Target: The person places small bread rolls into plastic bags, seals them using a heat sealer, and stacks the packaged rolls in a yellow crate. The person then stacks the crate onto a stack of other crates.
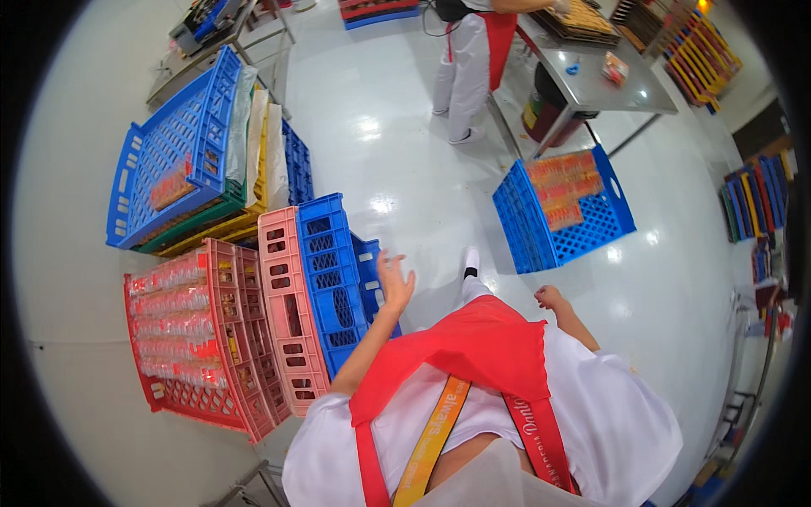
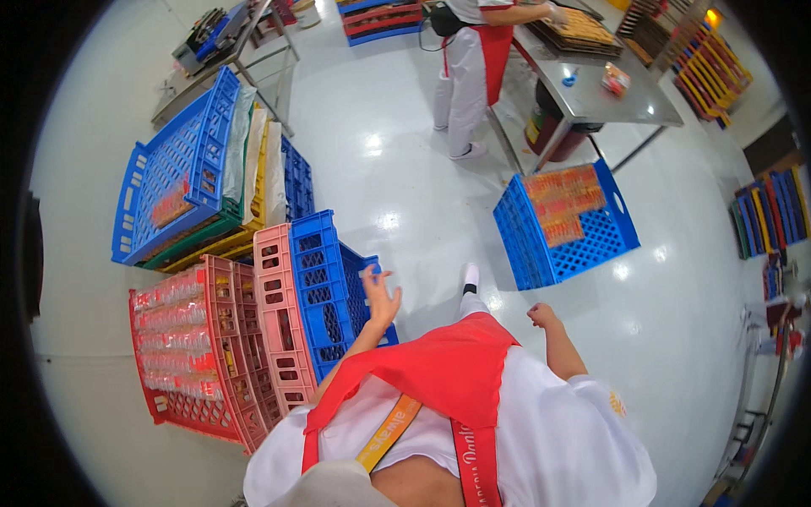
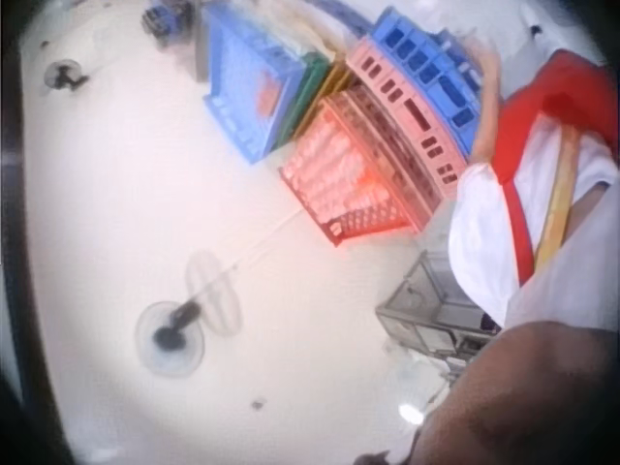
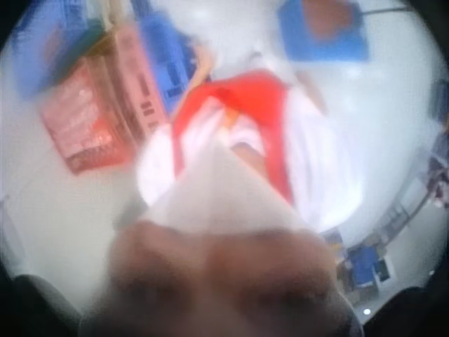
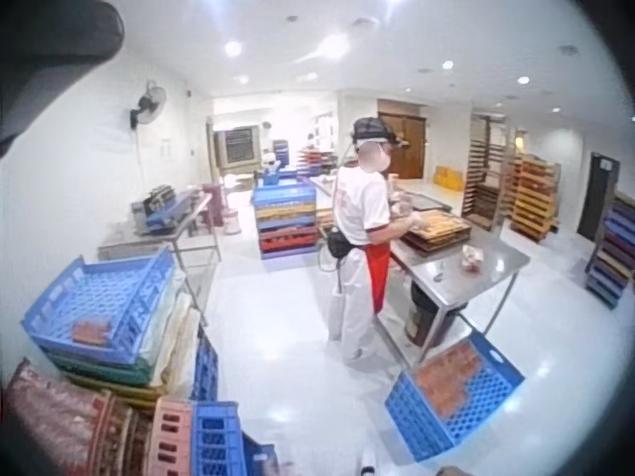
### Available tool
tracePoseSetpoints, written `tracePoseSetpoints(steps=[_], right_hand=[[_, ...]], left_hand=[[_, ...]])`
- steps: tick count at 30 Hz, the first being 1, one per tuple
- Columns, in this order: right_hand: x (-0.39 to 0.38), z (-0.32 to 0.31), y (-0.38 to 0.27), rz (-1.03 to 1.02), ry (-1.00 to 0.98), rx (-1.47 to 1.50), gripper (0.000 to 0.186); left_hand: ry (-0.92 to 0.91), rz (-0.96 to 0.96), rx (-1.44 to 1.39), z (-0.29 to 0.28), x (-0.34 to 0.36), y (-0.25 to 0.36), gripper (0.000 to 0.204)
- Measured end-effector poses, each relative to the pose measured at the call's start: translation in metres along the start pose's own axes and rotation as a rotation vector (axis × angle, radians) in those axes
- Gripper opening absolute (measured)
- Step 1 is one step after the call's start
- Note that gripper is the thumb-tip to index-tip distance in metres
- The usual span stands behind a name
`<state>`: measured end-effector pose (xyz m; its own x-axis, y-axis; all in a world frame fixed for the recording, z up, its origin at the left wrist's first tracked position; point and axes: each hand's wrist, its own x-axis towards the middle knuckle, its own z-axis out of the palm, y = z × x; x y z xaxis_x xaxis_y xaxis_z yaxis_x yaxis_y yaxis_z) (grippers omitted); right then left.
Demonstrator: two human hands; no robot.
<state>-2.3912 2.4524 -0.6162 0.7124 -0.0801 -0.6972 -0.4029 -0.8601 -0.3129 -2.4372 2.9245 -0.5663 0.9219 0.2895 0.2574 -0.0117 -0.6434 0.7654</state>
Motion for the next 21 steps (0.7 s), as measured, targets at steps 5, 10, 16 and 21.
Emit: tracePoseSetpoints(steps=[5, 10, 16, 21], right_hand=[[0.058, -0.028, -0.004, 0.078, 0.018, 0.226, 0.026], [0.12, -0.098, -0.014, 0.012, 0.067, 0.363, 0.023], [0.126, -0.172, -0.001, 0.003, 0.368, 0.629, 0.02], [0.089, -0.153, 0.015, -0.011, 0.571, 0.688, 0.019]], left_hand=[[-0.534, -0.15, 0.315, 0.084, 0.012, -0.065, 0.047], [-0.846, -0.527, 0.214, 0.122, 0.066, -0.105, 0.042], [-0.886, -0.379, 0.304, 0.17, 0.144, -0.096, 0.039], [-0.841, -0.232, 0.165, 0.224, 0.23, -0.061, 0.036]])
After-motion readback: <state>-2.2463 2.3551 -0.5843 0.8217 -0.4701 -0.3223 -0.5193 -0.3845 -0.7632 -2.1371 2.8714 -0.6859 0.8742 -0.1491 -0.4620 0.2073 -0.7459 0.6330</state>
